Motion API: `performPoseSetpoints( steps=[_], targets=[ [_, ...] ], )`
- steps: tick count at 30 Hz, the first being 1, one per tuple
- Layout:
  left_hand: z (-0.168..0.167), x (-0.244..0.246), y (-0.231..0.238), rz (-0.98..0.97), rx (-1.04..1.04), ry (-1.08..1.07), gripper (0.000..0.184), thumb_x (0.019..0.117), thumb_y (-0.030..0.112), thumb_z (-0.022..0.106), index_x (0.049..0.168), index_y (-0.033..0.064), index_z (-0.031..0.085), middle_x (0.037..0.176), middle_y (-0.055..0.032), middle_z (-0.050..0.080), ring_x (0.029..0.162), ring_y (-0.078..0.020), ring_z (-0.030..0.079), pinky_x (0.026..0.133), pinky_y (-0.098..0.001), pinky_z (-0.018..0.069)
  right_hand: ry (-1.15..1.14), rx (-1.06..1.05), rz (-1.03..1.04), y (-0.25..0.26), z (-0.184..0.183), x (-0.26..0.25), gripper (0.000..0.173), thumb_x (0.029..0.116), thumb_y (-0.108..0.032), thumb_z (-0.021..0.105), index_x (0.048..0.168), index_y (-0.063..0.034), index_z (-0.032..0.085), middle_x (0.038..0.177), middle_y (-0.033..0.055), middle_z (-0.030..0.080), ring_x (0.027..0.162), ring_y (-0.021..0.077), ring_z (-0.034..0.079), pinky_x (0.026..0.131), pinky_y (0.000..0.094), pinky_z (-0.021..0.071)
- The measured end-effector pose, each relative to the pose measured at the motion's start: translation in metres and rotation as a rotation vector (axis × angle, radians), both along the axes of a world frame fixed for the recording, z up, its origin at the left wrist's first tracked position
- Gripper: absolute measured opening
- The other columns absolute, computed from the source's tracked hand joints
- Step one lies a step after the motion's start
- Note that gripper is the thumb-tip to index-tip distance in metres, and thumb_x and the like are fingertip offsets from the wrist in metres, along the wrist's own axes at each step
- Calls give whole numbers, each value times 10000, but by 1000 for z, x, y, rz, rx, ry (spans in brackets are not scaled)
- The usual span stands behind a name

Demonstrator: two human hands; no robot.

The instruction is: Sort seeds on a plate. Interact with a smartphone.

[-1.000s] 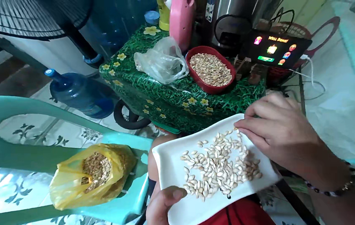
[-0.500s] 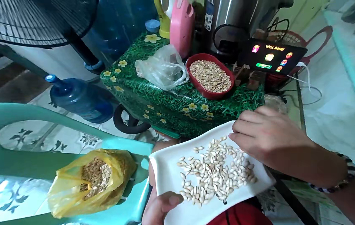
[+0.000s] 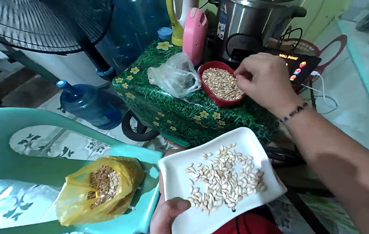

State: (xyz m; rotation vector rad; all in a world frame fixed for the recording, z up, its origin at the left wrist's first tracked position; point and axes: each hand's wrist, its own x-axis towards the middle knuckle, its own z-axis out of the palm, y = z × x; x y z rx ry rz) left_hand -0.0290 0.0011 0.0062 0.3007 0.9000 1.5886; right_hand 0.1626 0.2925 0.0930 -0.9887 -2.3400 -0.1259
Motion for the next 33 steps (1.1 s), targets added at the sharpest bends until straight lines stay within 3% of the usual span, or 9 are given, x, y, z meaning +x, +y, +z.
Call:
performPoseSetpoints(
  steps=[3, 5, 7, 8, 10, 13, 16, 28, 33],
  targets=[
    [0, -1, -3, 15, 2, -18, 324, 737, 72, 696, 1050, 97, 616, 843, -54, 756, 767, -135, 749, 710, -334, 631, -118, -100, -161, 31, -9, -13, 156, 946, -85, 607, 974, 0, 735, 1003, 217, 721, 1023, 418, 683, 838, 607, 518],
    [0, -4, -4, 13, 20, -14, 352, 746, 78, 698, 1083, 101, 599, 863, -47, 759, 783, -130, 750, 721, -332, 632, -214, -218, -231, 35, -11, -18, 216, 953, -48, 579, 1092, -32, 744, 1100, 233, 715, 1126, 455, 647, 885, 659, 498],
    [0, -7, -3, 8, 40, -5, 386, 755, 84, 707, 1122, 102, 591, 887, -42, 762, 801, -124, 751, 735, -324, 633, -137, -282, -157, 24, -6, -17, 295, 977, -54, 542, 1193, -71, 742, 1150, 193, 725, 1139, 399, 660, 939, 630, 499],
    [0, -8, -2, 16, 39, -4, 376, 752, 85, 709, 1113, 102, 607, 886, -44, 762, 798, -124, 750, 731, -324, 633, -54, -310, -81, 11, -2, -15, 306, 992, -80, 529, 1214, -83, 739, 1149, 147, 736, 1091, 318, 690, 940, 560, 527],
    [0, -9, 0, 29, 35, -4, 348, 749, 81, 706, 1087, 100, 629, 880, -49, 762, 793, -127, 751, 720, -329, 635, 95, -375, 95, -27, 8, -7, 271, 1005, -125, 540, 1193, -93, 732, 1103, 64, 744, 943, 137, 711, 853, 362, 592],
    [1, -10, 6, 62, 30, -2, 331, 735, 78, 718, 1054, 96, 633, 865, -52, 759, 779, -126, 749, 707, -328, 635, 41, -358, 293, -79, 22, 16, 239, 966, -163, 610, 1148, -93, 748, 1056, 32, 730, 928, 99, 685, 818, 300, 596],
    [-1, -13, 9, 54, 74, 6, 291, 746, 95, 733, 1032, 106, 683, 887, -55, 766, 804, -123, 751, 731, -325, 634, -112, -278, 367, -100, 16, 39, 249, 908, -326, 654, 1059, -187, 794, 969, -67, 709, 964, 96, 634, 816, 279, 539],
    [0, -5, 5, 42, 100, 34, 291, 761, 100, 717, 1048, 112, 676, 895, -48, 767, 817, -115, 751, 739, -320, 632, -297, -291, 382, -131, -6, 52, 347, 937, -401, 619, 1207, -231, 756, 990, -45, 663, 985, 185, 593, 801, 392, 472],
    [3, 5, 7, 18, 10, 1, 293, 716, 107, 737, 1000, 116, 664, 825, -37, 755, 750, -113, 744, 698, -315, 631, -158, -331, 386, -144, -24, 27, 215, 1013, -255, 558, 990, -170, 754, 871, -14, 676, 861, 171, 625, 729, 365, 480]
  ],
)
